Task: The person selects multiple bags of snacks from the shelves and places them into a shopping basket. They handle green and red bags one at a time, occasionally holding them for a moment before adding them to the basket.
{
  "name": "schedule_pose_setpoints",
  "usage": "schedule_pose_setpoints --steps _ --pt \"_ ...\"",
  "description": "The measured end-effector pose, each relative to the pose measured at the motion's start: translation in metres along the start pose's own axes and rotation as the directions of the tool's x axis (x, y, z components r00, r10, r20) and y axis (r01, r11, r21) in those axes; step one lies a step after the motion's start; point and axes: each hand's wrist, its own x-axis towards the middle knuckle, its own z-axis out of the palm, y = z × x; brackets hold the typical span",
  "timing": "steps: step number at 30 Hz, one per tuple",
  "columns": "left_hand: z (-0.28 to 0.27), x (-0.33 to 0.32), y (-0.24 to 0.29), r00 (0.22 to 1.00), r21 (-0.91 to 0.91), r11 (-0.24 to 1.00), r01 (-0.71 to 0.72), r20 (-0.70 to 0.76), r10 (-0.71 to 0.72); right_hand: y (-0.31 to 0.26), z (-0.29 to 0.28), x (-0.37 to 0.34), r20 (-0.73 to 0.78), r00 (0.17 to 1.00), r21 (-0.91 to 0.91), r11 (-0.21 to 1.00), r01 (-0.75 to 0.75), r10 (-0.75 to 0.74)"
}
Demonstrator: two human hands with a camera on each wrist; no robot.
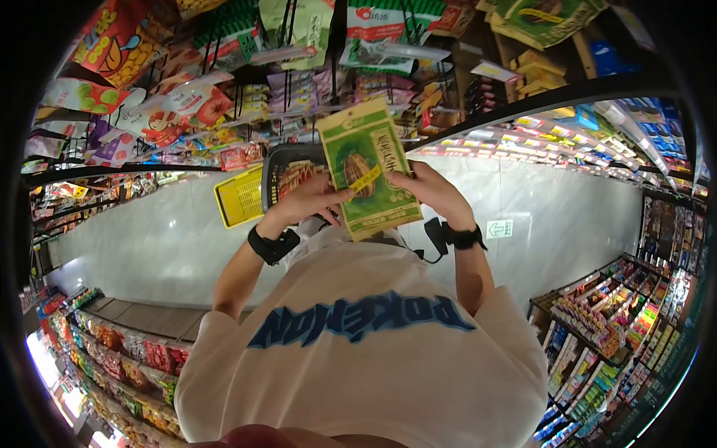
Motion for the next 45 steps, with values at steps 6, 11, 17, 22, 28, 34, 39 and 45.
schedule_pose_setpoints --steps 6,11,17,22,28,34,39,45 --pt "-0.069 0.015 -0.142 0.973 -0.275 0.945 0.176 -0.095 -0.209 0.113 0.067 0.116 0.186 0.919 -0.061 0.938 -0.342 0.347" --pt "-0.124 0.057 -0.272 0.911 -0.462 0.860 0.216 -0.221 -0.347 0.256 0.137 0.205 0.128 0.958 0.043 0.964 -0.263 0.256" --pt "-0.205 0.122 -0.440 0.975 -0.231 0.972 0.040 -0.204 -0.088 0.340 0.184 0.284 0.042 0.838 0.275 0.800 -0.533 0.544" --pt "-0.251 0.198 -0.502 0.876 -0.620 0.734 0.279 -0.150 -0.459 0.454 0.205 0.369 -0.161 0.723 0.235 0.737 -0.633 0.672" --pt "-0.269 0.285 -0.545 0.752 -0.479 0.786 0.392 -0.324 -0.573 0.602 0.204 0.449 -0.174 0.658 0.362 0.669 -0.649 0.733" --pt "-0.286 0.322 -0.606 0.761 -0.460 0.749 0.477 -0.211 -0.614 0.673 0.219 0.475 -0.428 0.578 0.483 0.717 -0.503 0.695" --pt "-0.267 0.330 -0.610 0.675 -0.339 0.713 0.613 -0.244 -0.696 0.688 0.228 0.460 -0.330 0.583 0.365 0.670 -0.646 0.742" --pt "-0.202 0.250 -0.490 0.937 -0.158 0.977 0.141 -0.298 -0.183 0.623 0.223 0.381 -0.229 0.972 -0.569 0.816 -0.101 -0.040"
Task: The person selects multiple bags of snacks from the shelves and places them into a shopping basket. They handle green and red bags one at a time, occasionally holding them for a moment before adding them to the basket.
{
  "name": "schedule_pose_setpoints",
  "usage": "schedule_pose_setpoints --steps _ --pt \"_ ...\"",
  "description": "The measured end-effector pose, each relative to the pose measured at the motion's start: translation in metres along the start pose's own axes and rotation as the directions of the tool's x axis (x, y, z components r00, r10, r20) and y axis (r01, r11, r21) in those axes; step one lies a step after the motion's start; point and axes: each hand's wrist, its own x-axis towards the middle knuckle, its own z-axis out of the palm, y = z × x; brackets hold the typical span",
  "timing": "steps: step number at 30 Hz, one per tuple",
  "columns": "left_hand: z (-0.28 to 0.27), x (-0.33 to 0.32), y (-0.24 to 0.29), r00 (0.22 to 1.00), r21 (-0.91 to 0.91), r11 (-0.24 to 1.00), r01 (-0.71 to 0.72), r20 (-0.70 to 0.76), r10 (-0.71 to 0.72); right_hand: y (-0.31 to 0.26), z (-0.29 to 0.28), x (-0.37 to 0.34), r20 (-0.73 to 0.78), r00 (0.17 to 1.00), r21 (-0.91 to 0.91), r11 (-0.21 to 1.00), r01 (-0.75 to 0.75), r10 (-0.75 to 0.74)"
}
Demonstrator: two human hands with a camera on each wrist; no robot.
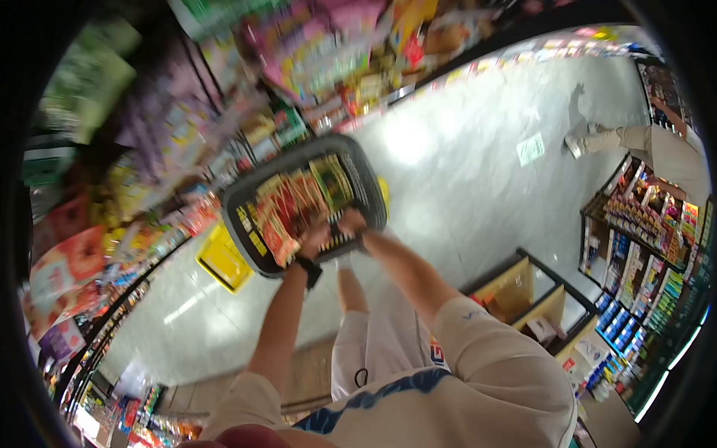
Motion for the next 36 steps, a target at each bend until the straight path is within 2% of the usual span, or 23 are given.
schedule_pose_setpoints --steps 1,2,4,5,6,7,9,11,12,15,17,18,19,20,21,22,24,25,27,29,32,35,36 --pt "0.015 -0.031 0.022 0.999 -0.070 0.997 -0.034 -0.002 0.034 0.000 -0.019 -0.018 -0.083 0.832 -0.360 0.795 0.488 -0.549" --pt "0.002 -0.020 -0.002 0.976 0.229 0.952 -0.204 0.126 0.179 -0.033 -0.052 -0.031 0.039 0.929 -0.295 0.884 0.362 -0.367" --pt "0.015 -0.056 0.038 0.985 0.044 0.990 0.133 0.102 -0.136 -0.077 -0.131 -0.066 -0.057 0.872 -0.245 0.854 0.459 -0.486" --pt "0.021 -0.066 0.051 0.989 0.214 0.966 0.144 0.005 -0.149 -0.101 -0.181 -0.085 0.169 0.930 -0.147 0.925 0.352 -0.327" --pt "0.036 -0.087 0.083 0.989 0.197 0.969 0.149 -0.055 -0.141 -0.107 -0.198 -0.091 0.302 0.952 0.170 0.985 0.000 -0.053" --pt "0.054 -0.114 0.124 0.984 0.176 0.972 0.158 -0.114 -0.139 -0.124 -0.237 -0.108 0.351 0.929 0.360 0.898 -0.253 0.120" --pt "0.083 -0.166 0.203 0.998 0.263 0.963 0.049 -0.052 -0.037 -0.130 -0.284 -0.129 0.314 0.926 0.582 0.727 -0.364 0.212" --pt "0.100 -0.214 0.275 0.975 0.262 0.959 -0.104 0.216 0.047 -0.119 -0.325 -0.131 0.272 0.950 0.551 0.784 -0.286 0.155" --pt "0.111 -0.233 0.317 0.921 0.238 0.946 -0.221 0.371 0.122 -0.125 -0.357 -0.139 0.209 0.971 0.629 0.744 -0.224 0.116" --pt "0.156 -0.296 0.447 0.783 0.245 0.843 -0.478 0.554 0.283 -0.186 -0.486 -0.183 0.021 1.000 0.801 0.598 -0.012 -0.008" --pt "0.189 -0.342 0.523 0.737 0.270 0.722 -0.637 0.485 0.470 -0.226 -0.563 -0.203 -0.198 0.970 0.730 0.639 0.242 -0.141" --pt "0.206 -0.359 0.557 0.644 0.294 0.582 -0.758 0.475 0.599 -0.212 -0.583 -0.182 -0.384 0.876 0.579 0.664 0.473 -0.290" --pt "0.224 -0.372 0.587 0.585 0.296 0.506 -0.810 0.469 0.662 -0.245 -0.632 -0.202 -0.444 0.865 0.490 0.745 0.453 -0.233" --pt "0.237 -0.370 0.612 0.531 0.271 0.457 -0.847 0.448 0.720 -0.263 -0.666 -0.208 -0.589 0.751 0.514 0.579 0.633 -0.298" --pt "0.253 -0.366 0.634 0.489 0.314 0.384 -0.868 0.413 0.768 -0.268 -0.700 -0.201 -0.686 0.676 0.413 0.621 0.666 -0.268" --pt "0.270 -0.363 0.656 0.440 0.395 0.292 -0.871 0.363 0.821 -0.287 -0.735 -0.214 -0.691 0.698 0.462 0.627 0.628 -0.190" --pt "0.301 -0.343 0.693 0.328 0.469 0.160 -0.869 0.302 0.895 -0.299 -0.786 -0.209 -0.880 0.466 0.280 0.694 0.664 -0.091" --pt "0.317 -0.330 0.706 0.305 0.575 0.105 -0.811 0.262 0.916 -0.306 -0.806 -0.208 -0.915 0.403 0.270 0.688 0.673 -0.035" --pt "0.345 -0.311 0.724 0.270 0.722 0.030 -0.691 0.220 0.937 -0.336 -0.836 -0.238 -0.851 0.521 0.373 0.770 0.518 0.062" --pt "0.365 -0.294 0.732 0.265 0.804 -0.013 -0.595 0.211 0.941 -0.320 -0.854 -0.204 -0.891 0.438 0.345 0.804 0.484 0.119" --pt "0.373 -0.261 0.733 0.247 0.782 0.152 -0.604 0.002 0.969 -0.320 -0.863 -0.190 -0.932 0.360 0.235 0.818 0.525 0.037" --pt "0.368 -0.255 0.735 0.247 0.713 0.150 -0.685 0.034 0.968 -0.309 -0.870 -0.173 -0.912 0.406 0.140 0.887 0.440 -0.057" --pt "0.369 -0.258 0.734 0.287 0.700 0.176 -0.692 0.043 0.957 -0.317 -0.866 -0.181 -0.925 0.378 0.118 0.925 0.361 -0.029"
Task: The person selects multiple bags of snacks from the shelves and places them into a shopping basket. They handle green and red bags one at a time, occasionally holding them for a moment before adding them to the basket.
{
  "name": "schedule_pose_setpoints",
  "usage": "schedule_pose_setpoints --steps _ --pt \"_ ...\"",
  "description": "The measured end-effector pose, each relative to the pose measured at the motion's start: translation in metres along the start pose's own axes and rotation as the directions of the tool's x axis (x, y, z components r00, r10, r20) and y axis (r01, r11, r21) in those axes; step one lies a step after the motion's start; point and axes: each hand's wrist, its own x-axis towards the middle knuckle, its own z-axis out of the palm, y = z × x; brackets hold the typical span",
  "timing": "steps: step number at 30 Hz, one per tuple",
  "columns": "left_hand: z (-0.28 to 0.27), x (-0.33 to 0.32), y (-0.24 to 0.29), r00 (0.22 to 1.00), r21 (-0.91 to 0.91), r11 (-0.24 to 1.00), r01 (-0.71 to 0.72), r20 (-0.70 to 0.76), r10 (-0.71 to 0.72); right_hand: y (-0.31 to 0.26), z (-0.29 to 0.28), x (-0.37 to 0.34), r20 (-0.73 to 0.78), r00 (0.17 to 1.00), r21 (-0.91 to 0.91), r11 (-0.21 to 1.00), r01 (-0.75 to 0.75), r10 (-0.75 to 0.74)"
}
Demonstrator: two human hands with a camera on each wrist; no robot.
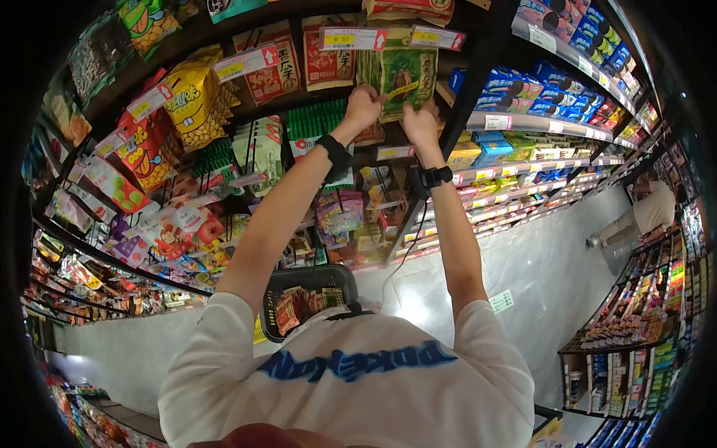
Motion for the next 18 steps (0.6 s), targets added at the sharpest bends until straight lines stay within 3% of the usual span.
schedule_pose_setpoints --steps 2,5,6,7,9,10,13,16,17,18 --pt "-0.011 -0.003 0.008 0.997 -0.030 0.998 0.047 0.067 -0.045 -0.033 -0.001 -0.018 -0.077 0.997 -0.168 0.985 -0.027 0.015" --pt "-0.015 -0.004 0.014 0.999 0.117 0.993 0.011 0.040 -0.016 -0.030 0.007 -0.005 -0.084 0.986 -0.018 0.989 -0.145 0.143" --pt "-0.020 -0.006 0.020 0.991 0.080 0.989 0.124 0.048 -0.128 -0.039 0.002 -0.010 -0.106 0.984 -0.014 0.989 -0.145 0.143" --pt "-0.022 -0.009 0.018 0.999 0.156 0.988 0.005 -0.050 0.003 -0.044 -0.003 -0.015 -0.113 0.991 -0.063 0.995 -0.081 0.074" --pt "-0.028 -0.015 0.012 0.937 0.338 0.919 -0.205 -0.203 0.284 -0.054 -0.018 -0.031 -0.064 0.994 -0.223 0.972 0.074 -0.090" --pt "-0.044 -0.015 0.021 0.971 0.328 0.926 -0.186 -0.084 0.224 -0.068 -0.024 -0.048 -0.119 0.990 -0.267 0.963 0.040 -0.074" --pt "-0.078 -0.021 0.046 0.989 -0.060 0.996 -0.060 0.132 0.067 -0.096 -0.042 -0.083 -0.282 0.946 -0.123 0.984 0.133 -0.163" --pt "-0.086 -0.027 0.053 0.984 -0.158 0.987 -0.038 0.165 0.064 -0.090 -0.060 -0.083 -0.296 0.930 -0.119 0.974 0.191 -0.218" --pt "-0.087 -0.027 0.052 0.983 -0.176 0.983 -0.052 0.162 0.081 -0.089 -0.065 -0.086 -0.267 0.952 -0.039 0.988 0.148 -0.153" --pt "-0.095 -0.039 0.063 0.976 -0.287 0.958 0.024 0.214 0.040 -0.096 -0.075 -0.095 -0.233 0.968 0.040 0.994 0.100 -0.088"
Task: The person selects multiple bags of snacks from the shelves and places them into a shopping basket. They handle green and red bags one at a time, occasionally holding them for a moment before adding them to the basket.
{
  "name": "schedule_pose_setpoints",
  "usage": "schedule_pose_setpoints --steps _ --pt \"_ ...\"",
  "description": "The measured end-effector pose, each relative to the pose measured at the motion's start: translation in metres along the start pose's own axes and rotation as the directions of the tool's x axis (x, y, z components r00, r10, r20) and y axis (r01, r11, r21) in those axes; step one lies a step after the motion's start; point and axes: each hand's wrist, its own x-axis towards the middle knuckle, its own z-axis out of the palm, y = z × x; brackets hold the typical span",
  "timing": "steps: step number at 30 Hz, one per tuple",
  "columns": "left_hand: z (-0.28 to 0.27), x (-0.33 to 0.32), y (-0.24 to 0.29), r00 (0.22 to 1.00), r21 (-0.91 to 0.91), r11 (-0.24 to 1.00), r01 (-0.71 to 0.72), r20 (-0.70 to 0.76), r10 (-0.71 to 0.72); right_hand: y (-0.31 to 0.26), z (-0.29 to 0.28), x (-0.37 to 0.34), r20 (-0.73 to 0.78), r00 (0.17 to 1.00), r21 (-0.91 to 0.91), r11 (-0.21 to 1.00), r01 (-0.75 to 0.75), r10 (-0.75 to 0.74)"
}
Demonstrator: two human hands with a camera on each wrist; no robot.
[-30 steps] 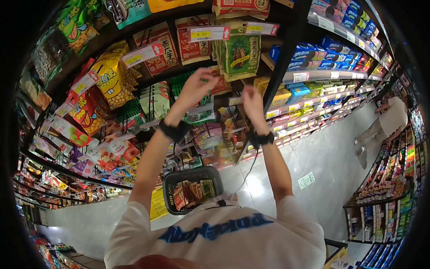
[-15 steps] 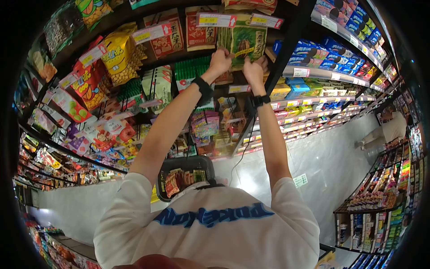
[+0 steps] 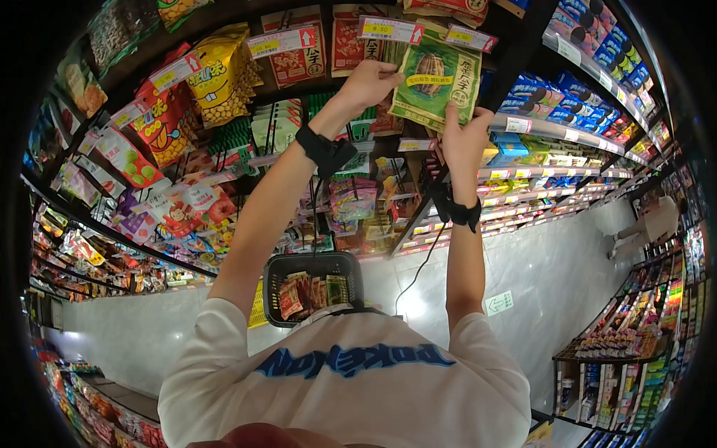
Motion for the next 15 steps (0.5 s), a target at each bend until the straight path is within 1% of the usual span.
schedule_pose_setpoints --steps 1,2,3,4,5,6,7,9,10,11,12,13,14,15 --pt "-0.002 -0.010 0.008 0.999 -0.053 0.999 -0.005 0.039 0.007 -0.009 -0.012 -0.005 0.035 0.997 0.062 0.996 -0.064 0.062" --pt "-0.004 -0.020 0.016 0.997 -0.107 0.994 -0.010 0.078 0.019 -0.020 -0.022 -0.011 0.053 0.991 0.162 0.978 -0.130 0.123" --pt "-0.004 -0.031 0.024 0.992 -0.162 0.987 -0.012 0.118 0.032 -0.029 -0.032 -0.019 0.066 0.988 0.203 0.968 -0.149 0.138" --pt "0.000 -0.045 0.033 0.995 -0.215 0.976 -0.023 0.088 0.042 -0.037 -0.042 -0.025 0.078 0.985 0.244 0.955 -0.167 0.153" --pt "0.004 -0.046 0.025 0.991 -0.181 0.979 -0.092 0.079 0.108 -0.043 -0.050 -0.033 0.092 0.982 0.286 0.940 -0.186 0.166" --pt "0.005 -0.054 0.028 0.991 -0.221 0.973 -0.066 0.099 0.090 -0.046 -0.057 -0.041 0.091 0.984 0.290 0.941 -0.173 0.153" --pt "0.005 -0.066 0.033 0.991 -0.258 0.965 -0.036 0.119 0.069 -0.049 -0.063 -0.051 0.087 0.981 0.311 0.930 -0.194 0.176" --pt "0.002 -0.089 0.038 0.980 -0.256 0.967 -0.019 0.186 0.068 -0.053 -0.075 -0.073 0.095 0.971 0.341 0.909 -0.240 0.220" --pt "0.003 -0.100 0.029 0.973 -0.309 0.951 -0.003 0.217 0.073 -0.050 -0.080 -0.085 0.115 0.965 0.298 0.918 -0.261 0.237" --pt "0.002 -0.115 0.018 0.961 -0.223 0.973 -0.065 0.248 0.121 -0.038 -0.082 -0.099 0.101 0.971 0.323 0.915 -0.240 0.219" --pt "0.002 -0.146 0.022 0.965 -0.331 0.943 -0.036 0.234 0.119 -0.039 -0.083 -0.116 0.120 0.972 0.325 0.917 -0.230 0.201" --pt "0.000 -0.166 0.022 0.951 -0.400 0.915 0.053 0.300 0.076 -0.034 -0.079 -0.133 0.151 0.978 0.360 0.913 -0.193 0.147" --pt "-0.001 -0.187 0.016 0.952 -0.399 0.917 0.016 0.288 0.108 -0.028 -0.075 -0.151 0.181 0.979 0.398 0.904 -0.159 0.092" --pt "-0.006 -0.206 0.009 0.957 -0.311 0.950 0.035 0.286 0.058 -0.034 -0.086 -0.164 0.464 0.856 0.247 0.894 -0.374 0.230"
